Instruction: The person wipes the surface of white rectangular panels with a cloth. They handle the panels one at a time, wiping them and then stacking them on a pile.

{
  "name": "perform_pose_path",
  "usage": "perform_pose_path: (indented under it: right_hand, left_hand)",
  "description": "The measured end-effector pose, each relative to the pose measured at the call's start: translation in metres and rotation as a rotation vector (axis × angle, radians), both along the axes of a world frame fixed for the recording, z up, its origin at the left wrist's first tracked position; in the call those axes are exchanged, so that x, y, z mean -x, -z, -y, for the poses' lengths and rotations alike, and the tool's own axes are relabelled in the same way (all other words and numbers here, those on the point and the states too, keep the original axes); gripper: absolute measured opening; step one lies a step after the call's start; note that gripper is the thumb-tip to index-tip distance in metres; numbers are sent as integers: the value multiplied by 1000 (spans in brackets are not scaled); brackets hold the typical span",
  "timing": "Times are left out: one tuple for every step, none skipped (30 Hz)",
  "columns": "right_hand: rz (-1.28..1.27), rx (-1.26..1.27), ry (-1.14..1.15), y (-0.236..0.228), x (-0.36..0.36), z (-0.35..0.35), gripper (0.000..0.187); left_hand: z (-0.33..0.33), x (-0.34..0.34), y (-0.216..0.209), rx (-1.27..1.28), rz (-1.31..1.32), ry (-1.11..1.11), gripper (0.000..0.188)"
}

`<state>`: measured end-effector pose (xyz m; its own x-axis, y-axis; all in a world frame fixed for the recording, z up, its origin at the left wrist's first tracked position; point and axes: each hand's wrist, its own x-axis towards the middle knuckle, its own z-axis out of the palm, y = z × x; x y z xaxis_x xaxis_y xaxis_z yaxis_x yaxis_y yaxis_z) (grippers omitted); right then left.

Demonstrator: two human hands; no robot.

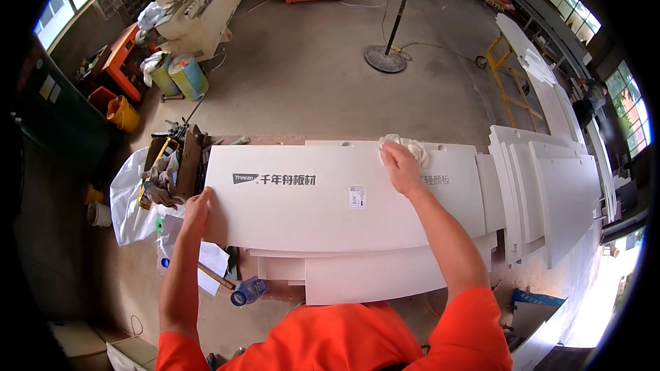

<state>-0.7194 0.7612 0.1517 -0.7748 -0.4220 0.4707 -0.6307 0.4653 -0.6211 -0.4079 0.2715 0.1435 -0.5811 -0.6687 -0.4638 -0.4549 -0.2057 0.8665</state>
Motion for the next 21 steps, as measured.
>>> perform_pose_path:
  right_hand:
    - [191,-10,-45,-5,1,8,33]
    - [381,-33,-90,-24,0,8,35]
    - [564,-60,-123,-37,2,7,36]
    - [413,-221,-92,-35,9,-2,38]
    - [255,-378,-51,-30,18,-14,40]
    - [93,-530,-35,-25,24,-12,42]
    - [81,-570,-85,-28,17,13,47]
    - [69,-611,-133,-26,7,41,53]
    - [54,-628,-207,-33,-12,82,57]
    - [23,-637,-283,-32,-27,126,61]
    - [-7,-644,-365,-31,-43,170,65]
    - [-30,-651,-422,-34,-58,217,66]
    - [-15,-628,-485,-35,-71,263,68]
    - [-36,-626,-516,-33,-82,307,70]
    - [-53,-624,-548,-30,-94,347,71]
    - [-76,-636,-534,-31,-104,382,74]
    - [-95,-650,-527,-32,-123,409,77]
    - [-104,-697,-541,-33,-152,423,80]
    - [-119,-744,-541,-36,-178,431,82]
    - [-89,-715,-597,-29,-212,428,85]
    - [-86,-672,-680,-21,-247,416,85]
  left_hand:
    - [5,-14,2,4,-10,32,50]
    - [7,-31,4,0,-21,62,50]
    - [6,-43,5,-5,-39,102,51]
    - [-6,-47,-11,-80,-44,127,54]
    - [-27,-47,-43,-154,-55,163,57]
    - [-41,-57,-64,-224,-63,174,61]
    - [-45,-69,-66,-241,-100,173,65]
    - [-47,-81,-66,-258,-137,175,69]
    - [-51,-92,-64,-278,-171,178,73]
    - [-52,-95,-61,-333,-223,169,74]
    - [-51,-97,-58,-382,-278,156,75]
    - [-49,-98,-54,-426,-334,149,76]
    - [-49,-99,-53,-400,-337,177,85]
    - [-46,-99,-49,-460,-355,135,88]
    - [-43,-99,-44,-521,-370,91,90]
    - [-41,-98,-42,-587,-376,49,92]
    - [-40,-96,-47,-592,-386,52,99]
    - [-34,-100,-40,-617,-398,24,99]
    - [-30,-101,-37,-650,-399,-15,103]
    - [-29,-103,-35,-686,-400,-49,106]
    - [-30,-105,-36,-773,-480,-103,109]
